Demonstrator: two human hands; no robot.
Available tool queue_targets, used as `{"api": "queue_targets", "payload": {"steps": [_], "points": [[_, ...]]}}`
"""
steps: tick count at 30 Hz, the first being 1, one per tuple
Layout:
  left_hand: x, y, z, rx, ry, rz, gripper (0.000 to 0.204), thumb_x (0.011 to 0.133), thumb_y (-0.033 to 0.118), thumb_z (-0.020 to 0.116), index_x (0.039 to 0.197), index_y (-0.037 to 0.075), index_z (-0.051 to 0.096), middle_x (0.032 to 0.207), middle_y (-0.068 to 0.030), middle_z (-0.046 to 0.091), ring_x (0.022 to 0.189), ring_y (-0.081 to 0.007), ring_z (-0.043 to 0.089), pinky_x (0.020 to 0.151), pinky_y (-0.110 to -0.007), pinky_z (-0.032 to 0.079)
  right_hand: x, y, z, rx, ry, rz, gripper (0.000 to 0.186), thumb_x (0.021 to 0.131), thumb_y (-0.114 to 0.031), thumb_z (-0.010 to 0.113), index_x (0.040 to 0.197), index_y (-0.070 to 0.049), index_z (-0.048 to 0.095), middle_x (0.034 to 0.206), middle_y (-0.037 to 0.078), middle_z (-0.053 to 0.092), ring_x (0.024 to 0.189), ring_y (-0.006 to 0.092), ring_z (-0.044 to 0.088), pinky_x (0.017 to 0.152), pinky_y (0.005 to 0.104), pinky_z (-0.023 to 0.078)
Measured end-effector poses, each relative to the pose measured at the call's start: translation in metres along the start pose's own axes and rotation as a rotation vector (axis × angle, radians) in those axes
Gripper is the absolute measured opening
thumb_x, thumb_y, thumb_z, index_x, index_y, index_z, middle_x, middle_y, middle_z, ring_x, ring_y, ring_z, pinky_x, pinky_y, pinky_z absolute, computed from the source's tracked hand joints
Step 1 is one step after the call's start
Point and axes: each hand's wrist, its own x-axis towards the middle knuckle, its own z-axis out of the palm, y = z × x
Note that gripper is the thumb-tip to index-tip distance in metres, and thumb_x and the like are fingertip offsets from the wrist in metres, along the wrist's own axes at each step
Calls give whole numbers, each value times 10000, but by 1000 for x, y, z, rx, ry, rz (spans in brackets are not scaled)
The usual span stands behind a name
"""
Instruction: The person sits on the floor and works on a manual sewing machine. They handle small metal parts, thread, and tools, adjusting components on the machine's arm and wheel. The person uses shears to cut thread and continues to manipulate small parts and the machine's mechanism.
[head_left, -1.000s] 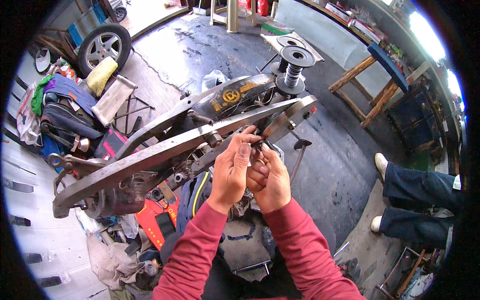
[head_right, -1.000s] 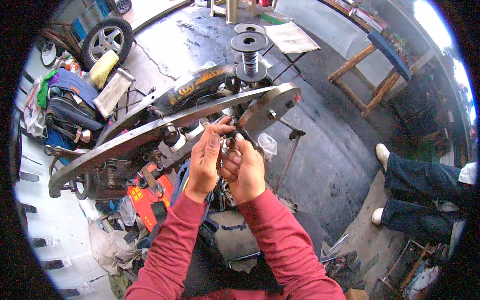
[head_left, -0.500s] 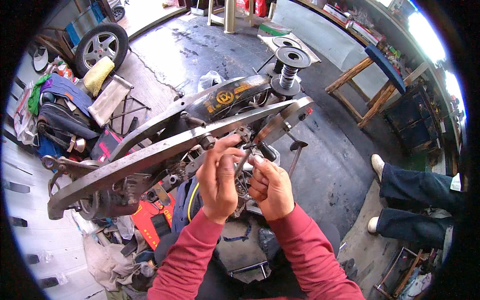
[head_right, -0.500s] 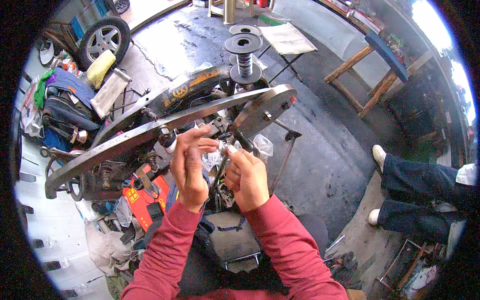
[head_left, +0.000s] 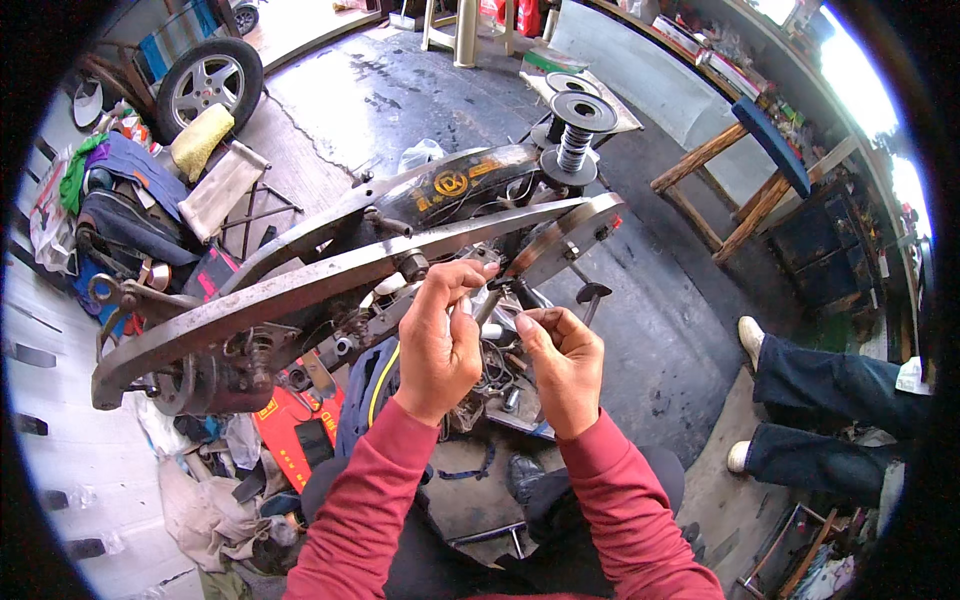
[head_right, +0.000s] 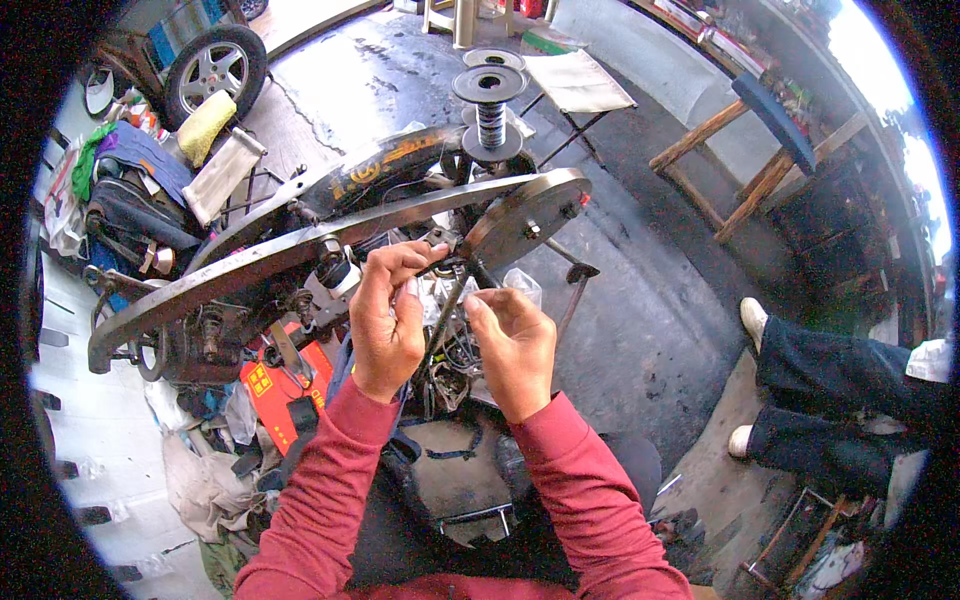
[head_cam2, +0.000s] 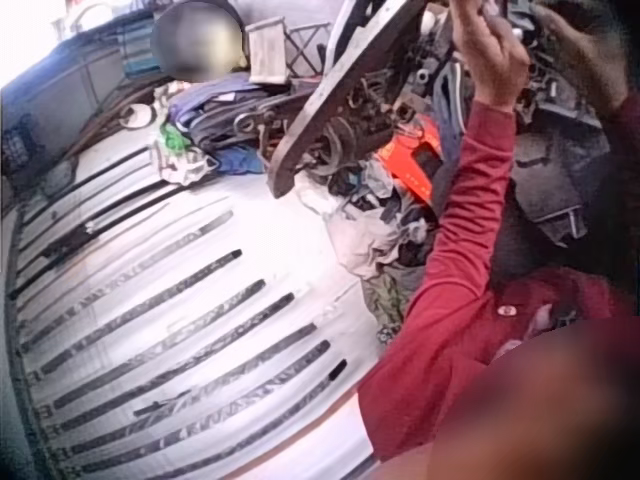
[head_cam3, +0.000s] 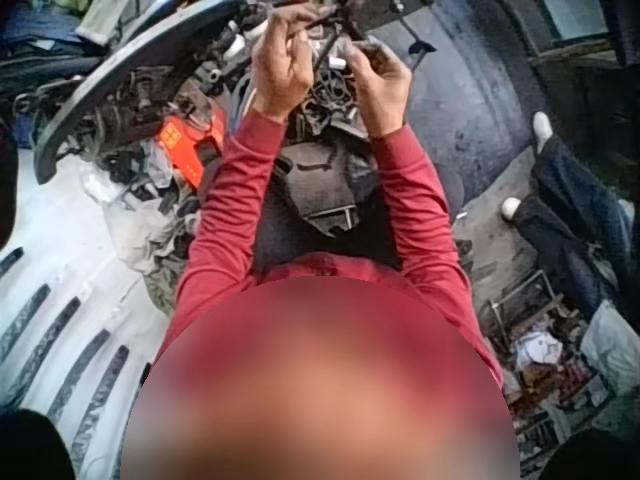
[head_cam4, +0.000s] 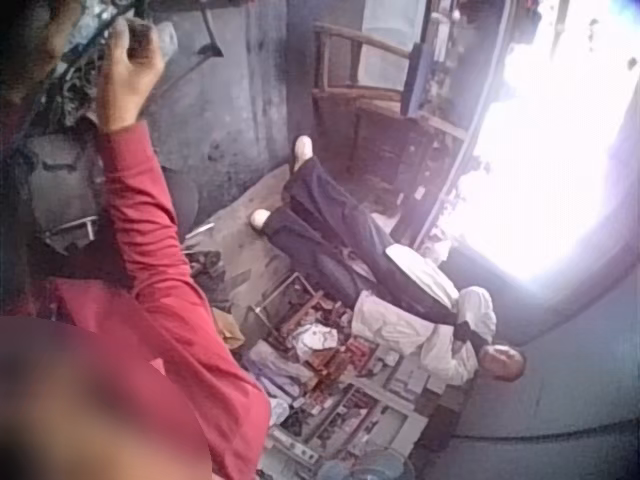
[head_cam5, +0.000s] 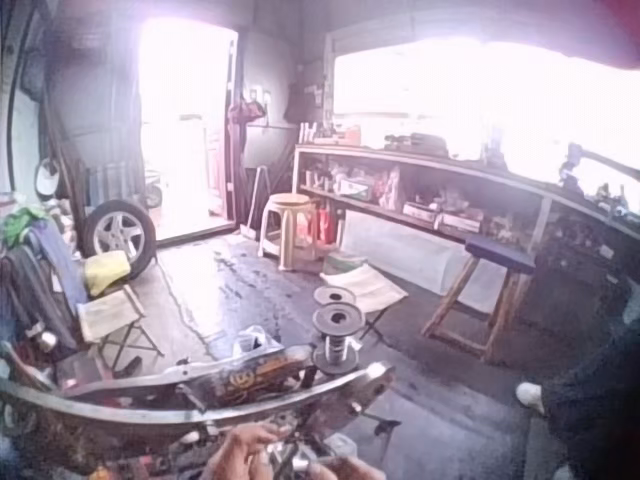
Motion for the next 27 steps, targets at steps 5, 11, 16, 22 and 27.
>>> {"api": "queue_targets", "payload": {"steps": [5, 11, 16, 22, 27], "points": [[-1, -2, -2, 175, -6, 56, 331, 824, -167, 553, 1078, 34, 621, 1181, -171, 671, 1167, -347, 676, 964, -368, 538, 1, -3, -1, -455, -55, -207, 68, 935, -15, 740, 984, 24, 715, 775, -35, 651, 677, -5, 525, 592, 185, 434], [0, -6, 0, 256, -18, 127, 257, 829, -80, 713, 1045, 59, 705, 1226, -155, 691, 1130, -334, 693, 921, -391, 569, 6, -8, 3, -467, -130, -346, 80, 889, -56, 766, 951, -28, 724, 607, 54, 549, 522, 88, 501, 501, 283, 400], [0, -9, 5, 259, 54, 79, 194, 821, -77, 741, 976, 34, 709, 1195, -164, 704, 1044, -299, 743, 868, -367, 587, 18, -5, 3, -361, -38, -317, 108, 927, -74, 746, 982, 16, 726, 806, 121, 749, 703, 111, 699, 639, 265, 533], [1, -8, 9, 228, 99, 48, 178, 816, -81, 756, 950, 28, 714, 1155, -164, 717, 1027, -279, 752, 859, -348, 585, 27, -1, 1, -346, -15, -223, 90, 965, -46, 717, 986, 41, 713, 814, -19, 678, 734, 24, 568, 636, 193, 463], [1, -7, 9, 229, 106, 34, 162, 815, -70, 765, 933, 30, 715, 1136, -160, 725, 1017, -277, 751, 856, -351, 584, 29, 2, 1, -373, 23, -201, 81, 951, -50, 730, 960, 29, 716, 773, -34, 664, 697, 8, 547, 594, 193, 444]]}}
